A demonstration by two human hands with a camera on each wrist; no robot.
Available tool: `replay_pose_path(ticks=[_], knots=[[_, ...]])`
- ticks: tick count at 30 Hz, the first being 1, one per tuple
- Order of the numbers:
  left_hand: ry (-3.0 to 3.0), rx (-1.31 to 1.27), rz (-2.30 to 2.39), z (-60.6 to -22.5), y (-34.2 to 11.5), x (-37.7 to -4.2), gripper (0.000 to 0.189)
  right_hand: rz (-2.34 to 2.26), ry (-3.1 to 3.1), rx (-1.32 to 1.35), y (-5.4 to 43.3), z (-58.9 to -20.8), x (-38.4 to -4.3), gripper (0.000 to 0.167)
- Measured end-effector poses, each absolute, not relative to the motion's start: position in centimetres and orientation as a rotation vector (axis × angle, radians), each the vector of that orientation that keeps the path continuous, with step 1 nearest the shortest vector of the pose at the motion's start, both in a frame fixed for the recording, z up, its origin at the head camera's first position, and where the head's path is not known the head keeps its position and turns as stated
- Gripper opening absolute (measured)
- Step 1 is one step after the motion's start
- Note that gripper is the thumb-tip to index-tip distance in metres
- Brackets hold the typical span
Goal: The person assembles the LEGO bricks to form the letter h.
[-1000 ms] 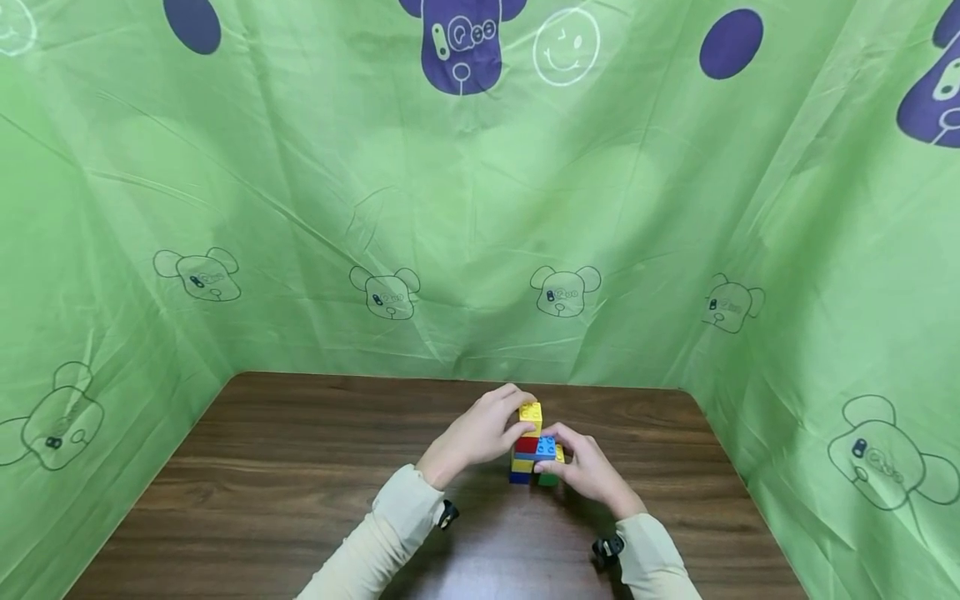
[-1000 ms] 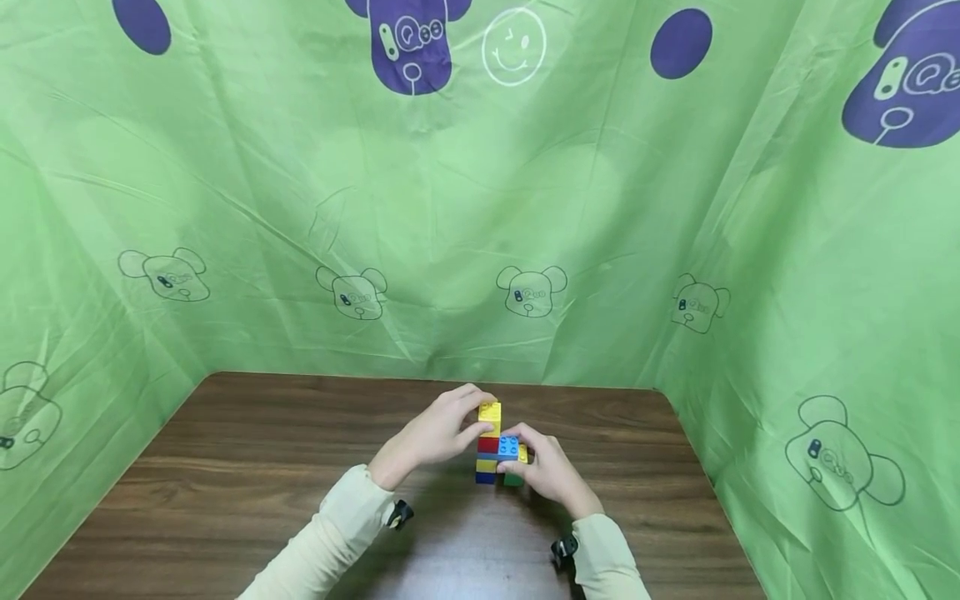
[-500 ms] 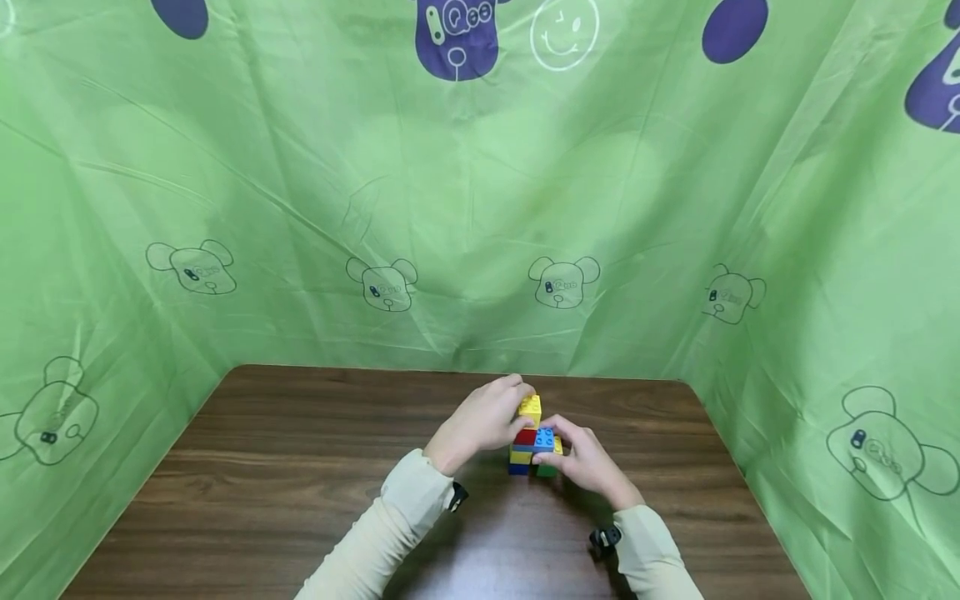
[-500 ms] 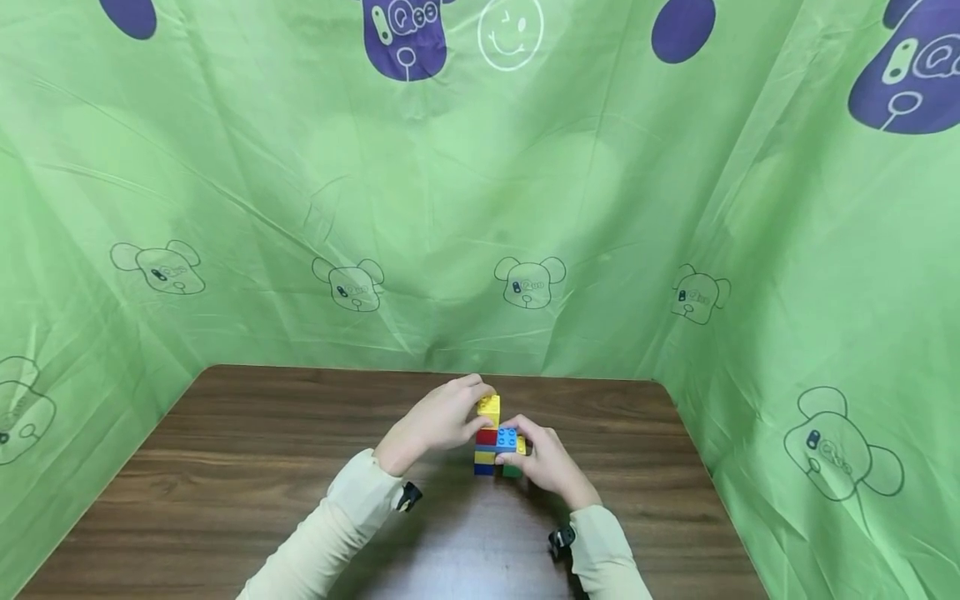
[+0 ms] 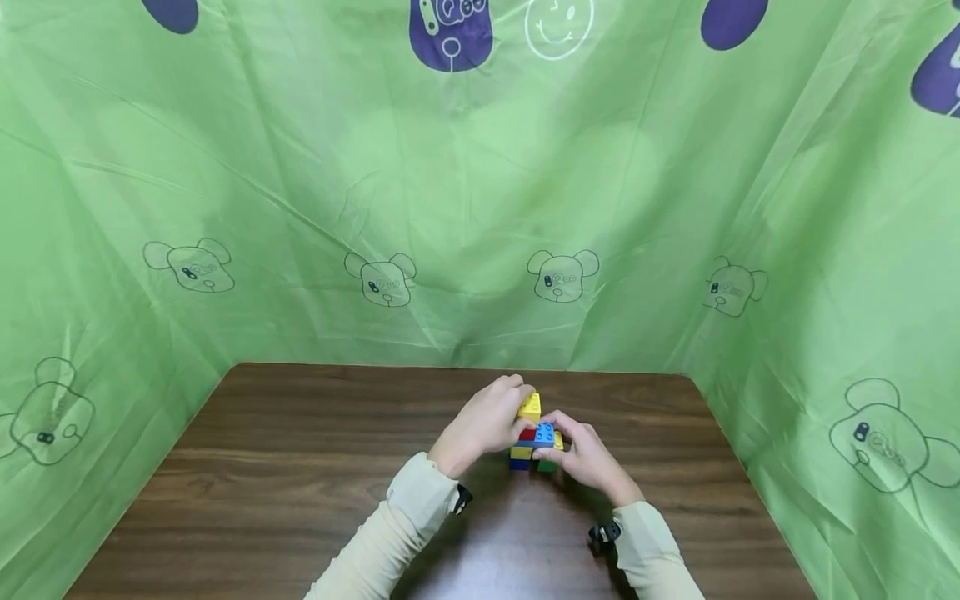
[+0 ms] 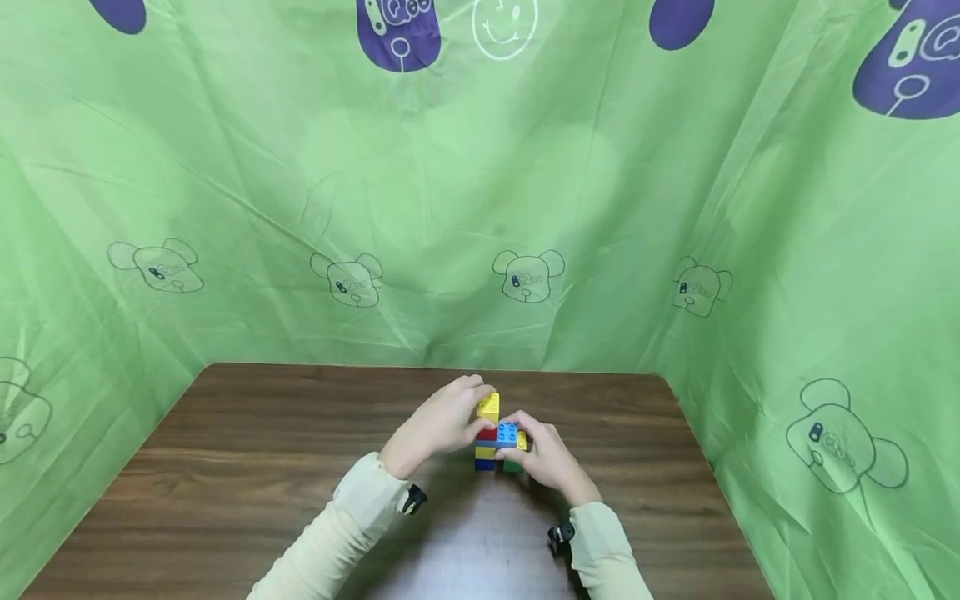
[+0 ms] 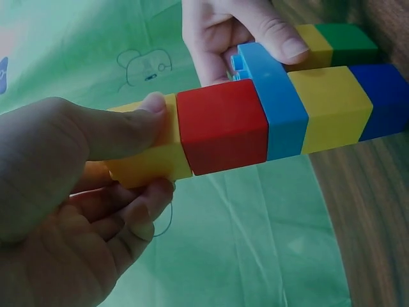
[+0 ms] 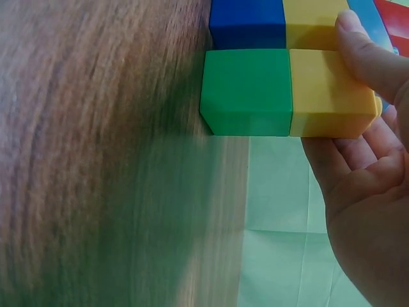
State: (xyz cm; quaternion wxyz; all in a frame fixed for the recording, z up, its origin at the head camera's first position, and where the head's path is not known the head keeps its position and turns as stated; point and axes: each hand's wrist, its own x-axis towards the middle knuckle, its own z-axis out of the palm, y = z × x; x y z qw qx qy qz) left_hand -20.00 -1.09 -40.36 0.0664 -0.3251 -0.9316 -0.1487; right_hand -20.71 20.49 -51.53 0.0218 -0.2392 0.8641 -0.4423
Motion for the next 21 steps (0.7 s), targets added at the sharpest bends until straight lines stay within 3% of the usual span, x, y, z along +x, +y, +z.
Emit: replay_pose_path(ticks=[10, 21], knots=[[-2.795, -0.942, -0.372, -40.61, -0.61, -19.81, 0.034, -1.353, 2.693, -0.726, 20.3, -51.37, -20.76, 0.038], [-2.805, -0.912, -0.338, -40.9, -0.31, -19.69, 0.044, -1.374, 2.701, -0.736, 20.34, -51.6, -20.8, 0.039]])
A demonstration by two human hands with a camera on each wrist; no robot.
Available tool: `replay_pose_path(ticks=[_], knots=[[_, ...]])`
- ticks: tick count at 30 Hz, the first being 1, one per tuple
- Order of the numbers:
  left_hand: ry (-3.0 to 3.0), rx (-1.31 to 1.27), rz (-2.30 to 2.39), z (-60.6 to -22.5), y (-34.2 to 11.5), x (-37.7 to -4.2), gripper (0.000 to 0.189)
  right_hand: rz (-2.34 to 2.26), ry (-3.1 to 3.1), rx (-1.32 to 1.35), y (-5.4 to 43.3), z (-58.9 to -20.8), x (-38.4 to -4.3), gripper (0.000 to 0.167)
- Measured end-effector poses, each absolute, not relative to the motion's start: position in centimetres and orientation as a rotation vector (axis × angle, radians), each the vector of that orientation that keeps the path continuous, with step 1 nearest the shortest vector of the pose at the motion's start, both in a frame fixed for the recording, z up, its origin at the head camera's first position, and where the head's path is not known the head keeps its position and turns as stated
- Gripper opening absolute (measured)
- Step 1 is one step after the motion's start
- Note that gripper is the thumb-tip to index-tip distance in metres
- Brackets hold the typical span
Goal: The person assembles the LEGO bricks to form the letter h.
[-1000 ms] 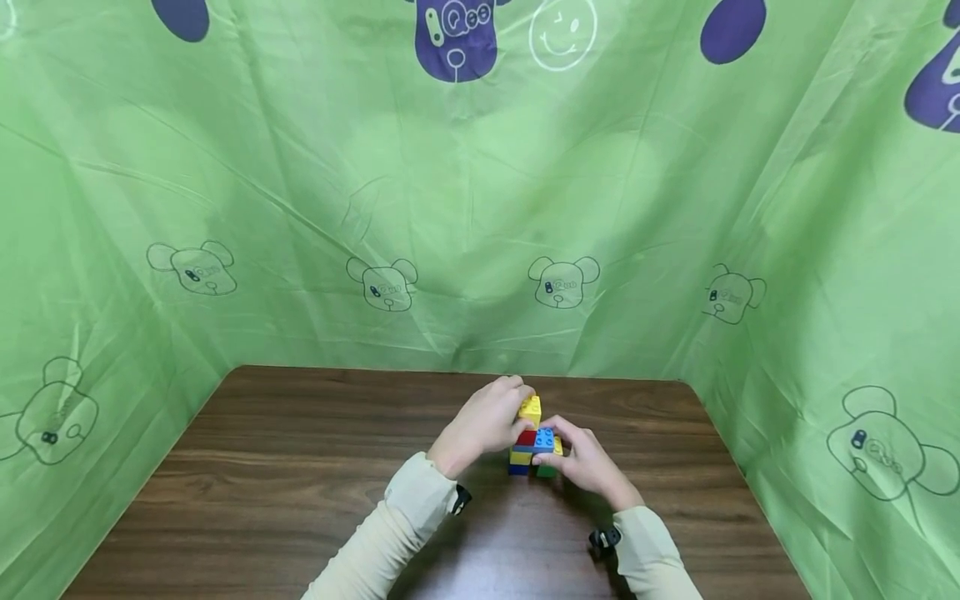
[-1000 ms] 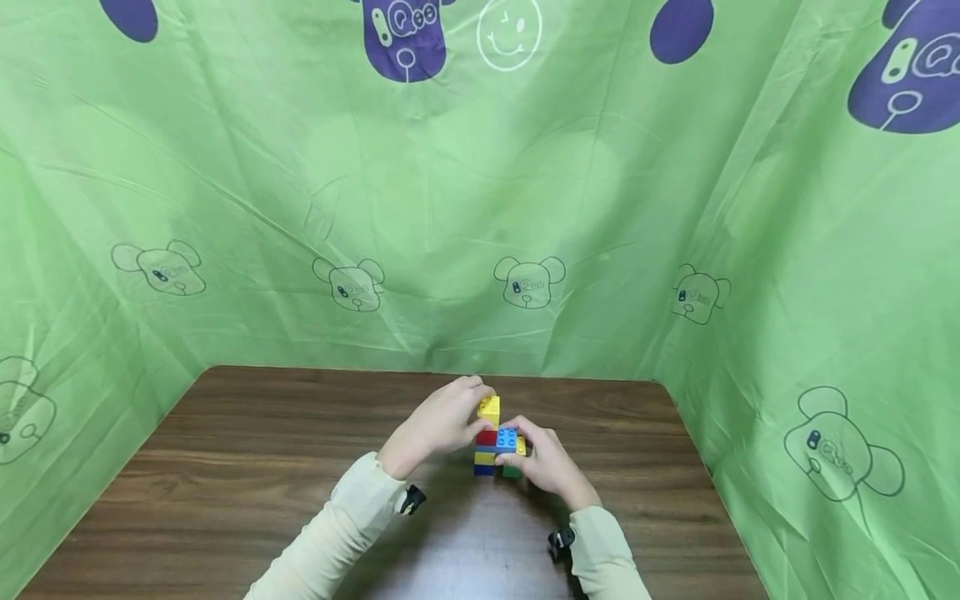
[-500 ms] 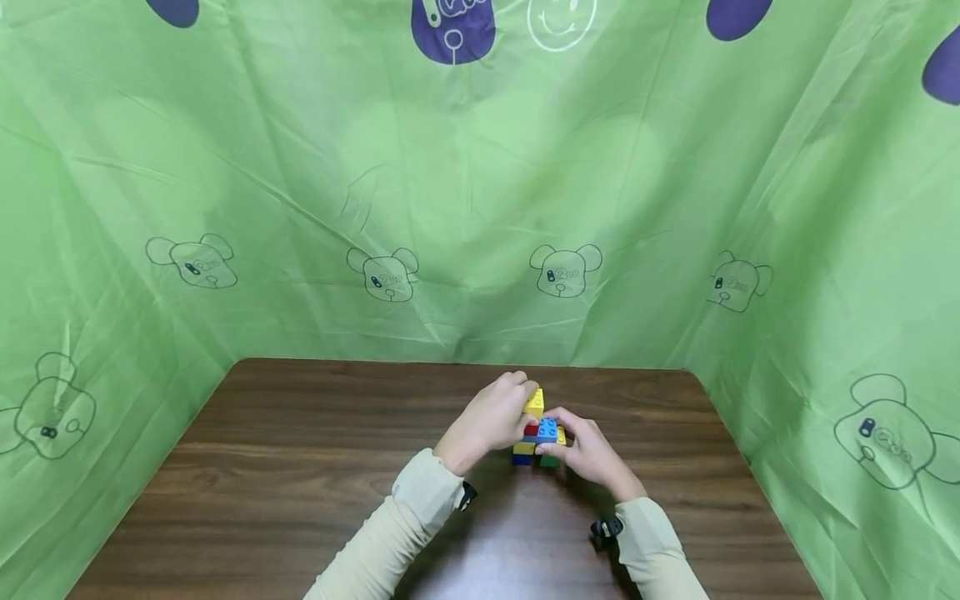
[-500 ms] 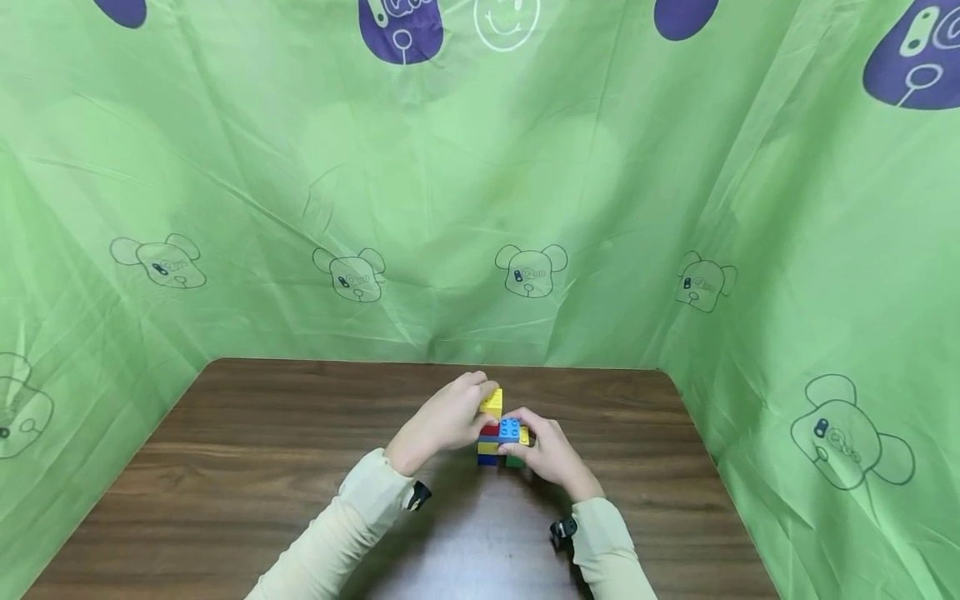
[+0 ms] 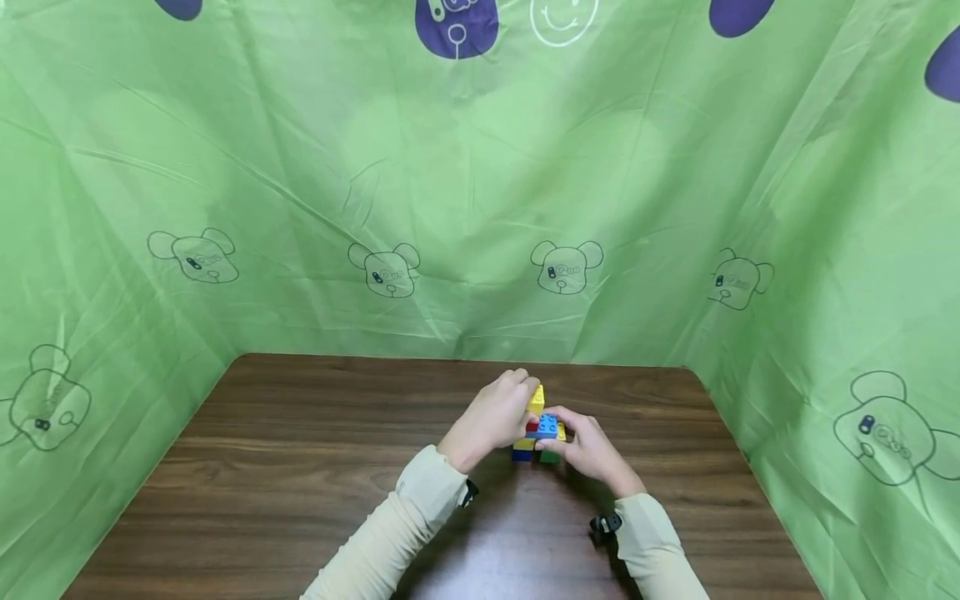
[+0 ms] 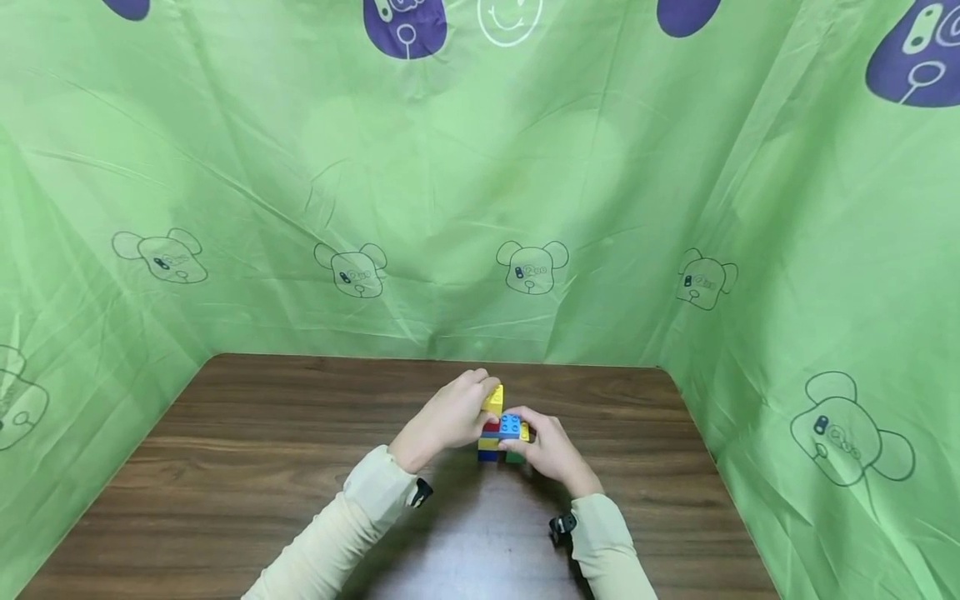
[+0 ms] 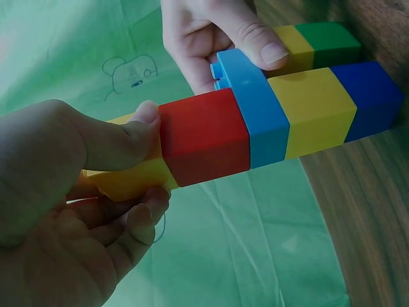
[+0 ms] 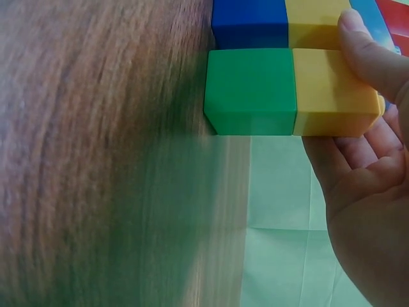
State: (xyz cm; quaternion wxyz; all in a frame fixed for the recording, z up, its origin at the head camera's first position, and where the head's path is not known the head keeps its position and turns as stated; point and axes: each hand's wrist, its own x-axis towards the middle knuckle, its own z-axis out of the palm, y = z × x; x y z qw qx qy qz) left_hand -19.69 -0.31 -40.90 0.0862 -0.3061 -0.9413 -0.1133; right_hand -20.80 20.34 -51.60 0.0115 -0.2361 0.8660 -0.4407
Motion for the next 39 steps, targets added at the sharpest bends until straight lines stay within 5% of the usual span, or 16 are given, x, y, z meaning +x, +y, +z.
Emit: replay_pose_path(ticks=[33, 39], knots=[[-2.85, -0.903, -0.517, -41.6, -0.6, -20.3, 0.052, -1.391, 2.66, -0.713, 20.4, -51.7, -21.0, 0.037], [-2.901, -0.877, -0.963, -43.2, -1.8, -20.9, 0.066, -1.26, 2.752, -0.657, 20.3, -51.3, -20.5, 0.047]])
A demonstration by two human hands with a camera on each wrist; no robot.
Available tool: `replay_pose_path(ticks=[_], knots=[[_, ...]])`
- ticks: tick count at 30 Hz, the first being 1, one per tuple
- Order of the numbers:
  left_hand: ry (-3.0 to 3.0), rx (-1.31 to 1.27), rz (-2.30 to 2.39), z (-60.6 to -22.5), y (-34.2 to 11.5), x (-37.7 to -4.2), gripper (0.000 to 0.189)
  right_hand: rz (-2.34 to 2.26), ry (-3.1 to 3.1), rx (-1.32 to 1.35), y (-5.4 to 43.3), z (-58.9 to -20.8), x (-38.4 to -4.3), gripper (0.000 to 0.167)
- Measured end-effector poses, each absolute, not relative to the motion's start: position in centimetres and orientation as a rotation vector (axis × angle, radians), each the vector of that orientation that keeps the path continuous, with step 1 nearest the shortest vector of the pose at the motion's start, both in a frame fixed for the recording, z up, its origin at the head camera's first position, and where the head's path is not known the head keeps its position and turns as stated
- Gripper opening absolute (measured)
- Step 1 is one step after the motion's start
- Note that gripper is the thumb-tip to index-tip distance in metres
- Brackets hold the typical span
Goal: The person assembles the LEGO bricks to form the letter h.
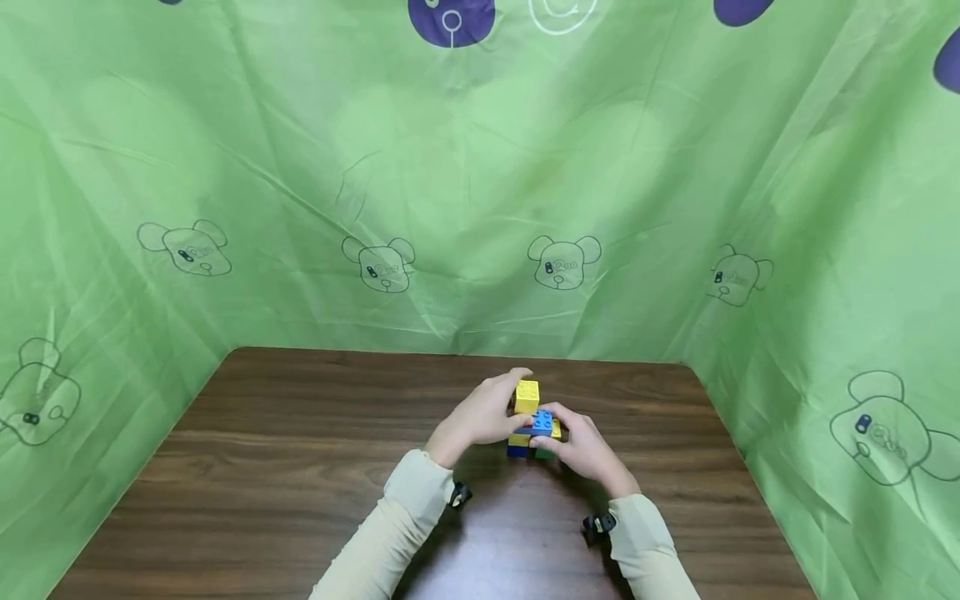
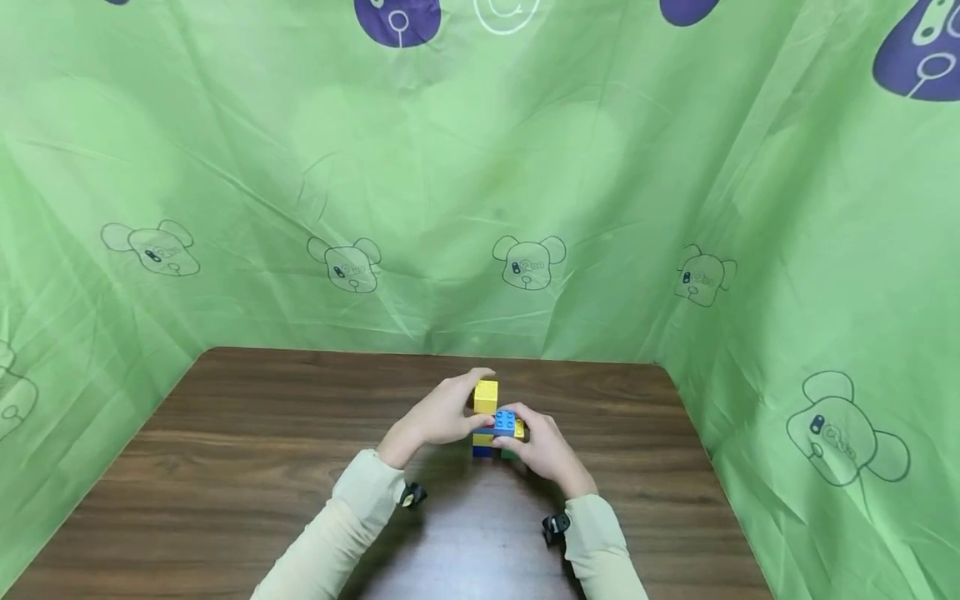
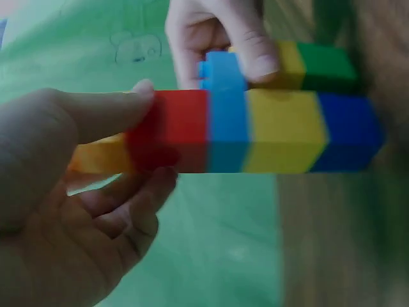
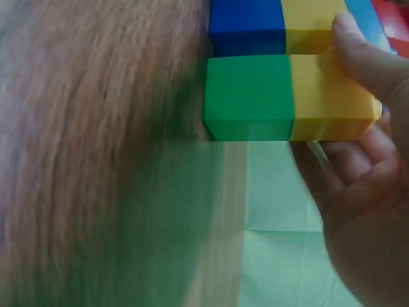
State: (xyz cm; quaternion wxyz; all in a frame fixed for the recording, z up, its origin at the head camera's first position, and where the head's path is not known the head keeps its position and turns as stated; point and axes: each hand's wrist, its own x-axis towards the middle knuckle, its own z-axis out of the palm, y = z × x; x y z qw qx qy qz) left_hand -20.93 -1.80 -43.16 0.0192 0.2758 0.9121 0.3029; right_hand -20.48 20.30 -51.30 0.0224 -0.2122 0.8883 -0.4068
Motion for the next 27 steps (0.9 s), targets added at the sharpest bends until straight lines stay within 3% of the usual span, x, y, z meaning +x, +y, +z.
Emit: replay_pose_path(ticks=[3, 6, 10, 15, 27], knots=[[2.722, 0.81, 1.161, -45.2, -2.8, -20.9, 0.066, -1.182, 2.822, -0.631, 20.5, -51.1, -19.8, 0.061], [2.674, 0.763, 1.23, -47.3, -3.5, -20.6, 0.053, -1.201, 2.871, -0.622, 20.9, -51.0, -18.9, 0.07], [2.641, 0.721, 1.248, -49.4, -4.1, -20.2, 0.037, -1.259, 2.915, -0.639, 21.2, -51.1, -18.0, 0.056], [2.633, 0.738, 1.312, -50.2, -4.2, -19.9, 0.033, -1.289, 2.916, -0.609, 20.9, -51.4, -17.8, 0.035], [2.61, 0.721, 1.531, -49.2, -5.3, -19.1, 0.033, -1.337, 2.95, -0.689, 19.5, -49.8, -17.6, 0.036]])
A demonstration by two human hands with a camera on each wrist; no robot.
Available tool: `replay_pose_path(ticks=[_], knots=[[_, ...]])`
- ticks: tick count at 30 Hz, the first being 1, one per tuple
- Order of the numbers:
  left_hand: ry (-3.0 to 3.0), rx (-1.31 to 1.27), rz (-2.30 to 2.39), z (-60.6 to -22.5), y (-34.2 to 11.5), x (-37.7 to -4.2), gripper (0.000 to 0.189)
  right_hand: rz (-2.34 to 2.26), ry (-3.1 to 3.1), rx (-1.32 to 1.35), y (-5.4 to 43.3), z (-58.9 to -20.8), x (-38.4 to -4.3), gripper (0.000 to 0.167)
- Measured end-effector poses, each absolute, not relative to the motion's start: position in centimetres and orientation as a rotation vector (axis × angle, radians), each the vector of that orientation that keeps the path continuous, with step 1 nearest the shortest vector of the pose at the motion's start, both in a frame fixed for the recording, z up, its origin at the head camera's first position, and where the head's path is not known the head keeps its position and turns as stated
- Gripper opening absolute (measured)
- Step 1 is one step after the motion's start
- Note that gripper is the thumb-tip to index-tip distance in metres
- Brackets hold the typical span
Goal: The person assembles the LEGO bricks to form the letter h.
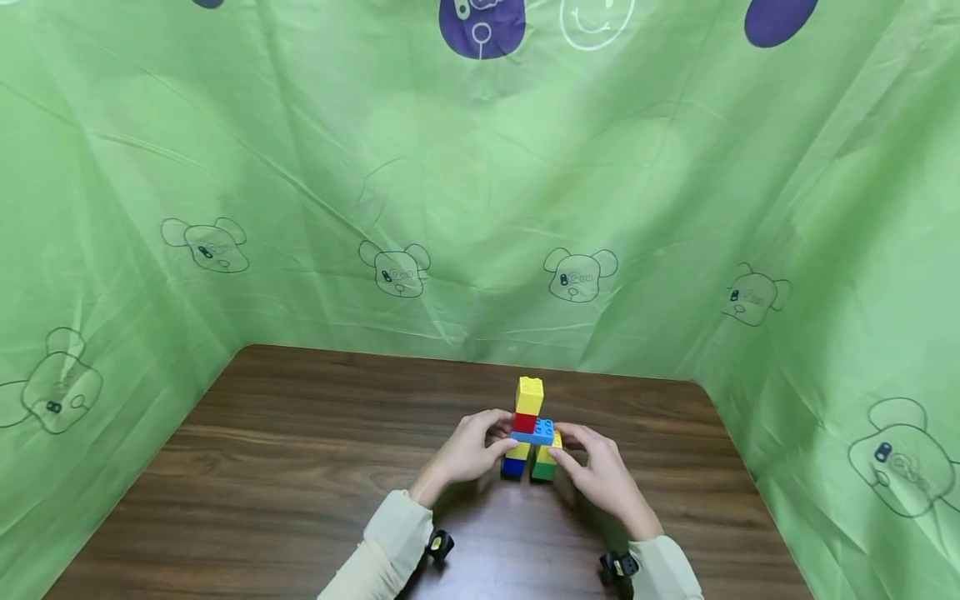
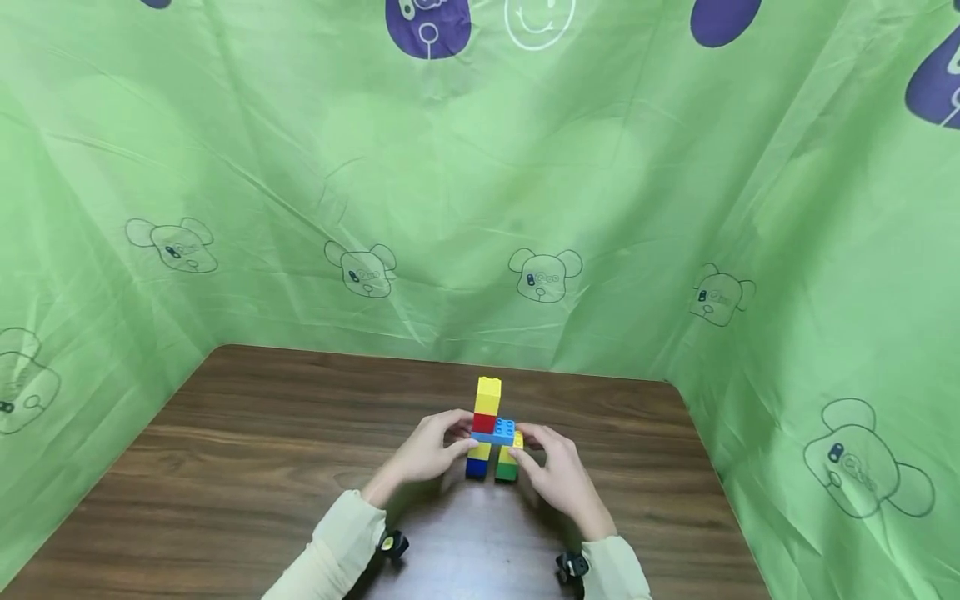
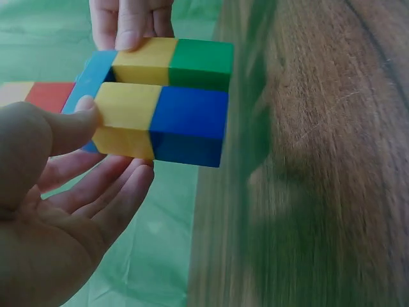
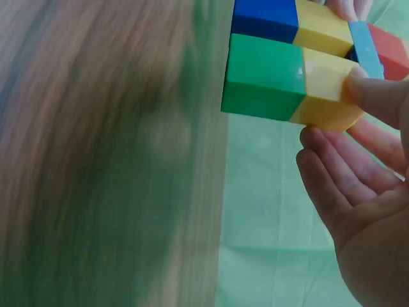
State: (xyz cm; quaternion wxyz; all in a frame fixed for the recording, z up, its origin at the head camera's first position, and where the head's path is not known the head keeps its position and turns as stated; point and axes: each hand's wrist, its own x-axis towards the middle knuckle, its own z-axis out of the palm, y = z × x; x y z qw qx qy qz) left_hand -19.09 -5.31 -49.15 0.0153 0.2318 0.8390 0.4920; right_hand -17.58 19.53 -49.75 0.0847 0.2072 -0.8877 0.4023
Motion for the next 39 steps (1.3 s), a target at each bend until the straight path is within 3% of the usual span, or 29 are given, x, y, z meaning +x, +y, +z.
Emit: replay_pose_path(ticks=[5, 10, 25, 31, 39], knots=[[2.631, 0.661, 1.658, -48.5, -6.4, -17.9, 0.047, 1.373, -2.597, 0.621, 18.2, -48.8, -17.2, 0.046], [2.746, 0.612, 1.689, -47.9, -7.3, -16.9, 0.058, 1.43, -2.653, 0.589, 16.4, -48.3, -17.2, 0.044], [2.971, 0.185, 1.348, -51.4, -6.9, -16.2, 0.034, 1.083, -2.93, 0.531, 12.5, -51.9, -17.0, 0.037], [3.044, 0.127, 1.233, -52.2, -6.6, -16.2, 0.025, 1.08, -2.94, 0.526, 12.0, -52.8, -16.7, 0.036], [3.055, 0.113, 1.185, -52.3, -6.3, -16.1, 0.026, 1.071, -2.935, 0.514, 11.9, -53.3, -16.7, 0.034]])
